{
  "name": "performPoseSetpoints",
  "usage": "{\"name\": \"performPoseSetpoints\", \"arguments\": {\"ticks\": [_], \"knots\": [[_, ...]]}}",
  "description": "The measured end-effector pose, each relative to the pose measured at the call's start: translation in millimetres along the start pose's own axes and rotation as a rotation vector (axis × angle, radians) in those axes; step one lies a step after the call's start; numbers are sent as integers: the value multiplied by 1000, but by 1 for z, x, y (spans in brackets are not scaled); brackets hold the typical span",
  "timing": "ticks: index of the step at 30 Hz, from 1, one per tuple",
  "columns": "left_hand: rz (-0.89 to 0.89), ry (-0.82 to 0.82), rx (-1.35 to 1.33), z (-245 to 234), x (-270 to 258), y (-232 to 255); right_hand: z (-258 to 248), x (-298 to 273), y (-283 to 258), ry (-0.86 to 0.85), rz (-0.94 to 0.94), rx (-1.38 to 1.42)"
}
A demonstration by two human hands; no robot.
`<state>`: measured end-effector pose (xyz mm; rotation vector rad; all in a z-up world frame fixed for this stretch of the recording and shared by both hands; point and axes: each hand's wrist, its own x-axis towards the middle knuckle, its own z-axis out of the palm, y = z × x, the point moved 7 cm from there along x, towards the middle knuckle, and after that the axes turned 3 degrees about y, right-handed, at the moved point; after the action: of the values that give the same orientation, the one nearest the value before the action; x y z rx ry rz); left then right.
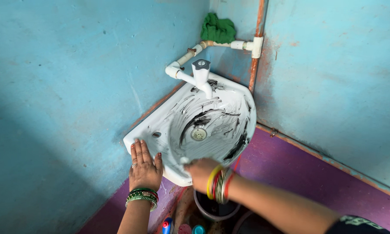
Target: The person cleans a wall-mounted white sink in a small room. They pour water from a green cup into a bucket, then use a blue bottle to apply liquid to the sink. The person scrubs the sink basin and faucet area with their hand and a cloth, repeatedly rinsing and wiping the surface.
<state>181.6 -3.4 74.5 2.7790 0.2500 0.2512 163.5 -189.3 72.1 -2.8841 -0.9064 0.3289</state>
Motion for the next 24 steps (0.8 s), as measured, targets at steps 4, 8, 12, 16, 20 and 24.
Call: {"name": "performPoseSetpoints", "arguments": {"ticks": [4, 8, 12, 16, 20, 24], "knots": [[7, -4, 2, 2, 0, 0, -5, -58, 17, 437, -132, -10], [19, -4, 6, 3, 2, -2, -25, -65, 145, 375, 117, 3], [17, -12, 0, 8, 2, -2, -44, -57, 164, 451, 177, -83], [24, 19, 0, 7, 4, -4, 1, -56, 87, 88, 559, 61], [24, -8, -14, 10, 4, -4, -11, -59, -27, 519, -40, -130], [24, -20, 7, 12, 5, -7, -2, -59, 11, 634, -201, -28]]}}
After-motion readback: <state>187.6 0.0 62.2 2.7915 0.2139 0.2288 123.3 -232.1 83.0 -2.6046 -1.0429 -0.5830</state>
